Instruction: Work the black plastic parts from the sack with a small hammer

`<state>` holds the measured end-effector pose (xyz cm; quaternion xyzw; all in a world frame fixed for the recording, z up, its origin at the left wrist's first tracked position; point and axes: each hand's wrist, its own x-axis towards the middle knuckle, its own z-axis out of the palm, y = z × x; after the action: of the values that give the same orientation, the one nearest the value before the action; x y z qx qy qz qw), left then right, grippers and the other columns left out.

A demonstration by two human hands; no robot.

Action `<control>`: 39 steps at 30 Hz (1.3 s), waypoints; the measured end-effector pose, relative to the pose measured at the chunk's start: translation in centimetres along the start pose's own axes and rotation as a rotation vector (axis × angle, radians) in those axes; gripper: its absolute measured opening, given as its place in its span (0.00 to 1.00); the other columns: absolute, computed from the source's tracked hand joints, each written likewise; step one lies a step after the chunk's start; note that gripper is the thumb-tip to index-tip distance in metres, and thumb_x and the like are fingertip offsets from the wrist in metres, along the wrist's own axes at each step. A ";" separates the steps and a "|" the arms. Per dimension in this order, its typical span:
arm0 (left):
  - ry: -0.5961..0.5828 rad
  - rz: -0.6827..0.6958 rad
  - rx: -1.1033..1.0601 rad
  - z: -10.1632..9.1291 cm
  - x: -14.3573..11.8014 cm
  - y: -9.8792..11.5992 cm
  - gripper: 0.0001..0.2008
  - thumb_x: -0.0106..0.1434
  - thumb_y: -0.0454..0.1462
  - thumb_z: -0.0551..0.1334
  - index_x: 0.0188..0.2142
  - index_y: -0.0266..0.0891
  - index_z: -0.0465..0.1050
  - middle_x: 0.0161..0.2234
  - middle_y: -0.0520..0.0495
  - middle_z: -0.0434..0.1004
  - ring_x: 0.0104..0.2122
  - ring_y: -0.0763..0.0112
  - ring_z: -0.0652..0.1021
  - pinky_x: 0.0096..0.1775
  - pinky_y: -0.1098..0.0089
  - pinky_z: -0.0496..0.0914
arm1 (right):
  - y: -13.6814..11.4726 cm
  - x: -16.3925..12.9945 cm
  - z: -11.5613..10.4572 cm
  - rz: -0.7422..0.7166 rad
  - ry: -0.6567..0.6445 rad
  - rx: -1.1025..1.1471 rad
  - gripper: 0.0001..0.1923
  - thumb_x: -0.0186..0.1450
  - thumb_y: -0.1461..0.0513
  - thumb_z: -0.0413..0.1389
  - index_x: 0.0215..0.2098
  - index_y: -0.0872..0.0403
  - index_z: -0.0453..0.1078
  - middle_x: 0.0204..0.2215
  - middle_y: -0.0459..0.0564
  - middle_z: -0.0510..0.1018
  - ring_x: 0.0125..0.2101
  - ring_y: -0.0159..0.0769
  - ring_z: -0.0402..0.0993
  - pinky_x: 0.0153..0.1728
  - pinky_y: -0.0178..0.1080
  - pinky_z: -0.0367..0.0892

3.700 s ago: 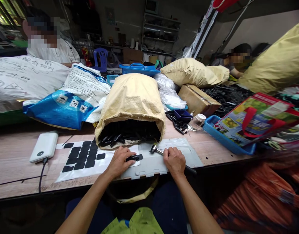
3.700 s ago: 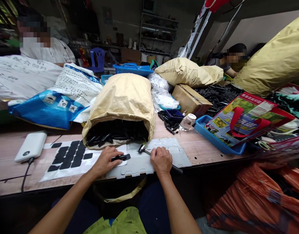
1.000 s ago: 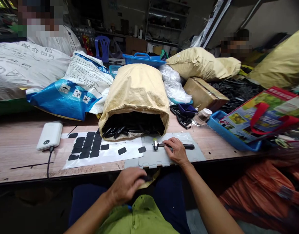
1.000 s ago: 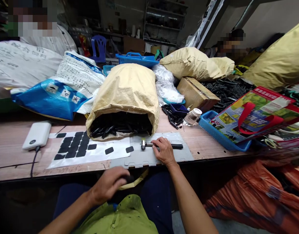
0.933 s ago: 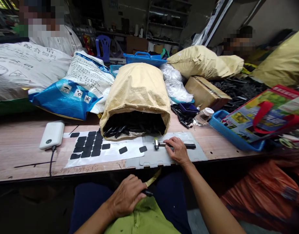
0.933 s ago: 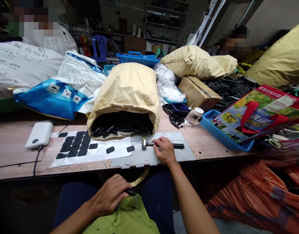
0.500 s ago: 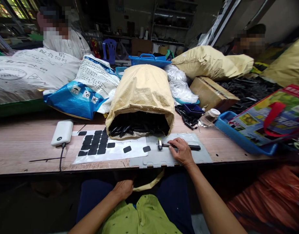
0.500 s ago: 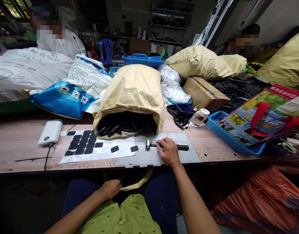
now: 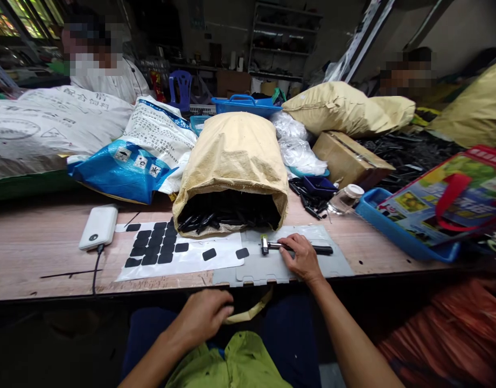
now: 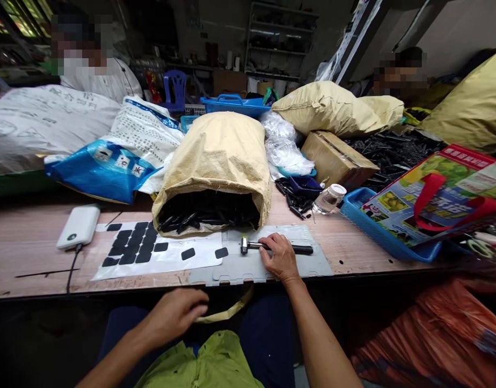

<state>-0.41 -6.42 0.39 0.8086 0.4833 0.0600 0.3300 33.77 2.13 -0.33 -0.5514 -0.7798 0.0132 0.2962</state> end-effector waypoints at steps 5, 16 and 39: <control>0.661 -0.318 0.173 -8.2 4.2 -1.7 0.17 0.73 0.42 0.52 0.52 0.45 0.77 0.48 0.42 0.80 0.45 0.59 0.80 0.46 0.63 0.72 | 0.1 0.0 0.1 0.001 -0.002 0.003 0.09 0.67 0.62 0.56 0.44 0.52 0.77 0.36 0.50 0.75 0.40 0.42 0.70 0.45 0.44 0.66; 0.700 -0.591 0.383 -11.5 7.8 -4.3 0.16 0.70 0.44 0.57 0.53 0.44 0.75 0.50 0.41 0.77 0.41 0.55 0.80 0.37 0.63 0.68 | 0.2 -0.1 0.1 0.013 -0.001 -0.009 0.09 0.66 0.62 0.57 0.43 0.51 0.77 0.36 0.50 0.76 0.40 0.42 0.70 0.44 0.43 0.65; 0.409 0.057 -0.016 -4.5 8.6 -2.4 0.11 0.58 0.44 0.71 0.40 0.45 0.81 0.38 0.48 0.78 0.42 0.62 0.74 0.46 0.63 0.65 | 0.2 0.1 -0.1 -0.023 -0.030 -0.019 0.07 0.69 0.60 0.56 0.42 0.50 0.76 0.36 0.50 0.75 0.39 0.42 0.69 0.43 0.43 0.64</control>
<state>0.50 3.50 0.54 0.7902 0.5168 0.2363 0.2295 33.96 2.25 -0.28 -0.5449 -0.7905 0.0107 0.2794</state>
